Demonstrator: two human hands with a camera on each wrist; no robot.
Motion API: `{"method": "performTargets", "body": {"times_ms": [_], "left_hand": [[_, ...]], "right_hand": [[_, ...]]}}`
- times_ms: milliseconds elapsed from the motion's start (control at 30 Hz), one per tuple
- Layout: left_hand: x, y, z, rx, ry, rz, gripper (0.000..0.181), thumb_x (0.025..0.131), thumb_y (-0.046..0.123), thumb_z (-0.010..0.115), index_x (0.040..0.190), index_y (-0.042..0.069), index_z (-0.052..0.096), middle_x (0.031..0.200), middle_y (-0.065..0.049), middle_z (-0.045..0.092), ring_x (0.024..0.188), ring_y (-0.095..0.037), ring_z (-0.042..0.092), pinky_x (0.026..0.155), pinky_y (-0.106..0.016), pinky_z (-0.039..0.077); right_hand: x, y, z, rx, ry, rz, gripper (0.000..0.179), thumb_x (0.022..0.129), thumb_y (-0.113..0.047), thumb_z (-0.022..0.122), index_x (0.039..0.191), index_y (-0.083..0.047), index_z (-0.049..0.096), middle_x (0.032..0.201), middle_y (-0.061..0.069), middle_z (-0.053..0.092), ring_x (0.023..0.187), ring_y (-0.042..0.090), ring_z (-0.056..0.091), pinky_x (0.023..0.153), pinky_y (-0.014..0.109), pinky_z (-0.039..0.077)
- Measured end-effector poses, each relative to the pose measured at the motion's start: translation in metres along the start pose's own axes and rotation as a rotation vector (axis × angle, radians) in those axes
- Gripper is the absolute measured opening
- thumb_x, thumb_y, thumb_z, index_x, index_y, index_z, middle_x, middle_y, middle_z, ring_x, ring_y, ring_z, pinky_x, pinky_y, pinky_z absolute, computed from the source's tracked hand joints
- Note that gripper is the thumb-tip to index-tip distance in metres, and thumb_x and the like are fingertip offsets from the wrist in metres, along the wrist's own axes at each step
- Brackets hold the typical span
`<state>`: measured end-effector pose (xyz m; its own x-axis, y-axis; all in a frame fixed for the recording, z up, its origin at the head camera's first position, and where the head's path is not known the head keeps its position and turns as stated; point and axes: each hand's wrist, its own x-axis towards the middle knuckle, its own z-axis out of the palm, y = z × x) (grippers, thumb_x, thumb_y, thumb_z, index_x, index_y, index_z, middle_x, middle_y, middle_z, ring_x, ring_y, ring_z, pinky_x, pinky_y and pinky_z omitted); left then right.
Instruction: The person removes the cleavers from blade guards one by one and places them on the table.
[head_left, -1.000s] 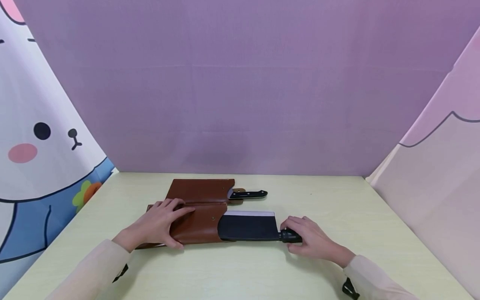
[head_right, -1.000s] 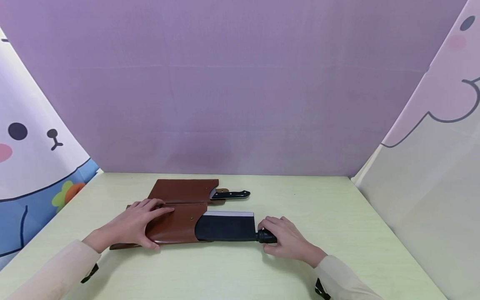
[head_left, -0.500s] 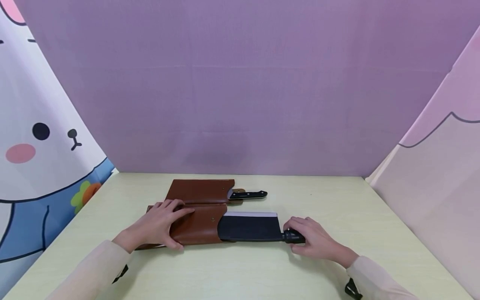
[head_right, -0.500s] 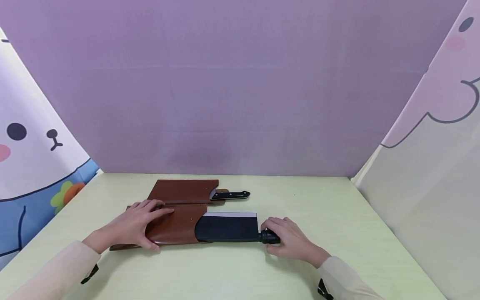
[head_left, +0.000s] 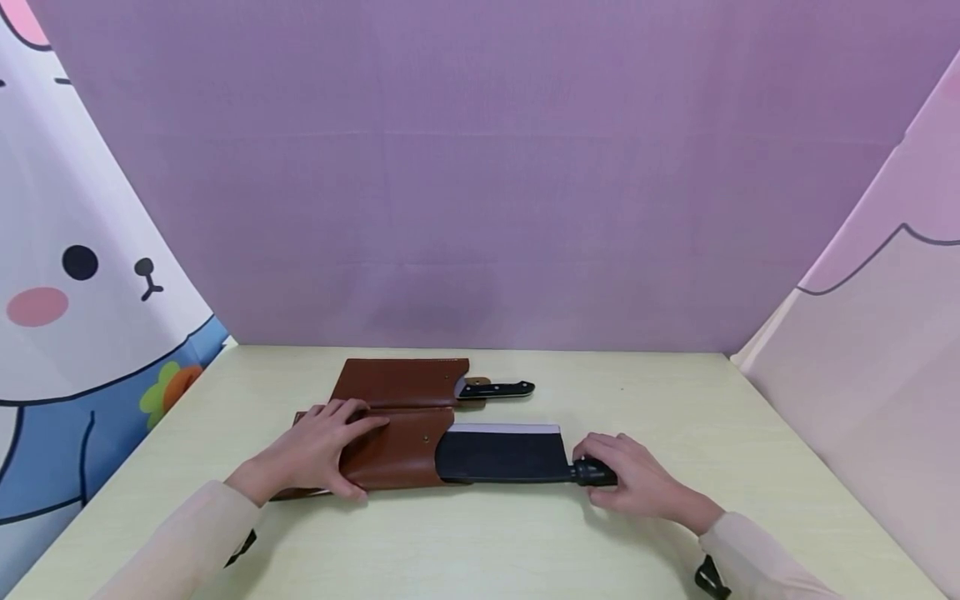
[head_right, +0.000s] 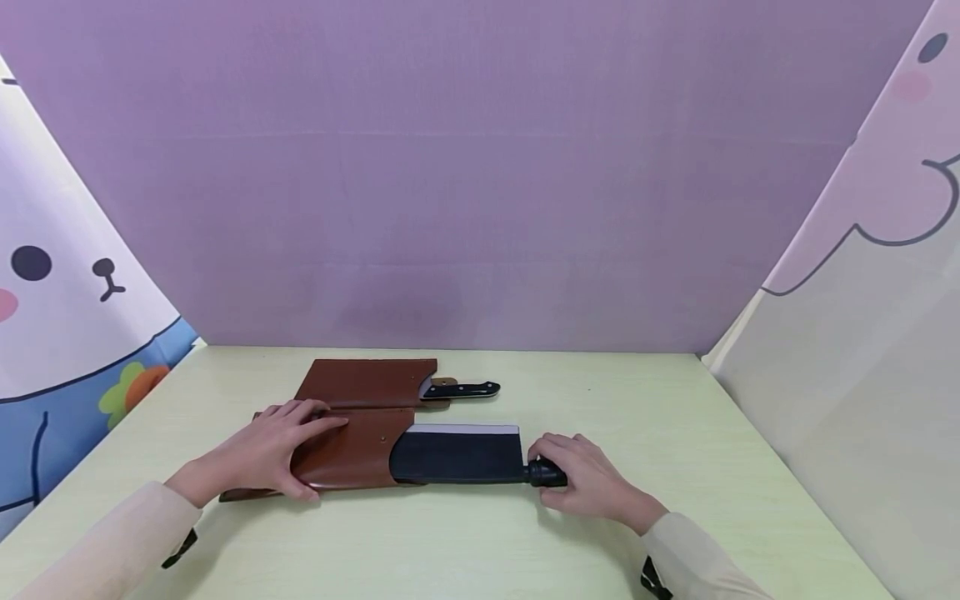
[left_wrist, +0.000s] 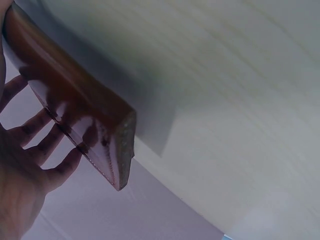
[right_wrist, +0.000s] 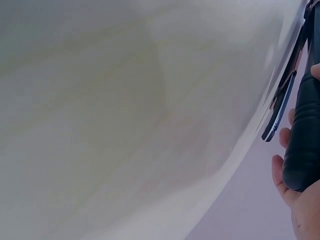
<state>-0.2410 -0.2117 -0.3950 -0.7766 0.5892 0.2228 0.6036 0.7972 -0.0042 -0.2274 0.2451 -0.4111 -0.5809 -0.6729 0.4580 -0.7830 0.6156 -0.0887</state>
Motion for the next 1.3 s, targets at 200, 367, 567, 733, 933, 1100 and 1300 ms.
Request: {"method": "performTargets", "body": {"times_ms": [200,367,567,733,933,1100,1300], "left_hand": [[-0.001,0.0,0.0,-0.01,-0.002,0.001,0.099,0.051,0.079,0.065,0.133,0.027,0.047,0.124,-0.007,0.045,0.109,-0.023,0.044,0.087,-0.051,0.037],[-0.002,0.0,0.0,-0.021,-0.005,0.0,0.099,0.051,0.078,0.065,0.133,0.027,0.047,0.124,-0.007,0.045,0.11,-0.024,0.044,0.087,-0.052,0.038],[-0.003,0.0,0.0,-0.026,-0.004,0.004,0.099,0.051,0.079,0.065,0.133,0.026,0.047,0.124,-0.007,0.045,0.11,-0.024,0.044,0.087,-0.053,0.038],[-0.003,0.0,0.0,-0.023,0.006,0.013,0.099,0.051,0.078,0.065,0.133,0.025,0.048,0.124,-0.007,0.046,0.11,-0.024,0.044,0.087,-0.053,0.038],[-0.003,-0.001,0.001,-0.018,0.011,0.015,0.1,0.051,0.079,0.064,0.133,0.025,0.048,0.123,-0.007,0.046,0.109,-0.024,0.045,0.087,-0.052,0.038],[-0.003,-0.002,0.002,-0.011,0.015,0.018,0.099,0.051,0.08,0.063,0.132,0.025,0.048,0.123,-0.006,0.046,0.108,-0.023,0.045,0.086,-0.052,0.038],[-0.002,-0.002,0.003,-0.012,0.017,0.02,0.099,0.051,0.079,0.065,0.132,0.025,0.048,0.123,-0.006,0.046,0.108,-0.023,0.045,0.086,-0.051,0.039]], "right_hand": [[-0.001,0.002,-0.001,0.005,-0.001,-0.001,0.04,0.059,-0.016,0.071,0.096,-0.021,0.058,0.092,-0.016,0.059,0.073,-0.003,0.046,0.065,0.019,0.035],[-0.003,0.005,-0.002,0.0,0.007,-0.007,0.04,0.058,-0.016,0.071,0.096,-0.021,0.058,0.091,-0.016,0.058,0.074,-0.004,0.046,0.064,0.019,0.035],[-0.006,0.007,-0.003,-0.001,0.013,-0.007,0.04,0.058,-0.015,0.071,0.095,-0.022,0.058,0.09,-0.017,0.058,0.073,-0.005,0.045,0.064,0.019,0.034],[-0.007,0.007,-0.006,0.003,0.024,-0.007,0.041,0.056,-0.015,0.071,0.094,-0.021,0.058,0.089,-0.017,0.058,0.073,-0.005,0.045,0.064,0.019,0.035],[-0.008,0.007,-0.01,0.007,0.026,-0.007,0.04,0.056,-0.014,0.071,0.094,-0.02,0.058,0.088,-0.017,0.058,0.072,-0.004,0.045,0.063,0.02,0.035],[-0.012,0.011,-0.011,0.011,0.034,-0.01,0.041,0.055,-0.013,0.071,0.093,-0.021,0.059,0.087,-0.017,0.058,0.071,-0.005,0.045,0.062,0.02,0.036],[-0.017,0.016,-0.014,0.02,0.042,-0.014,0.042,0.055,-0.012,0.072,0.094,-0.021,0.059,0.088,-0.018,0.058,0.073,-0.005,0.046,0.062,0.02,0.035]]}}
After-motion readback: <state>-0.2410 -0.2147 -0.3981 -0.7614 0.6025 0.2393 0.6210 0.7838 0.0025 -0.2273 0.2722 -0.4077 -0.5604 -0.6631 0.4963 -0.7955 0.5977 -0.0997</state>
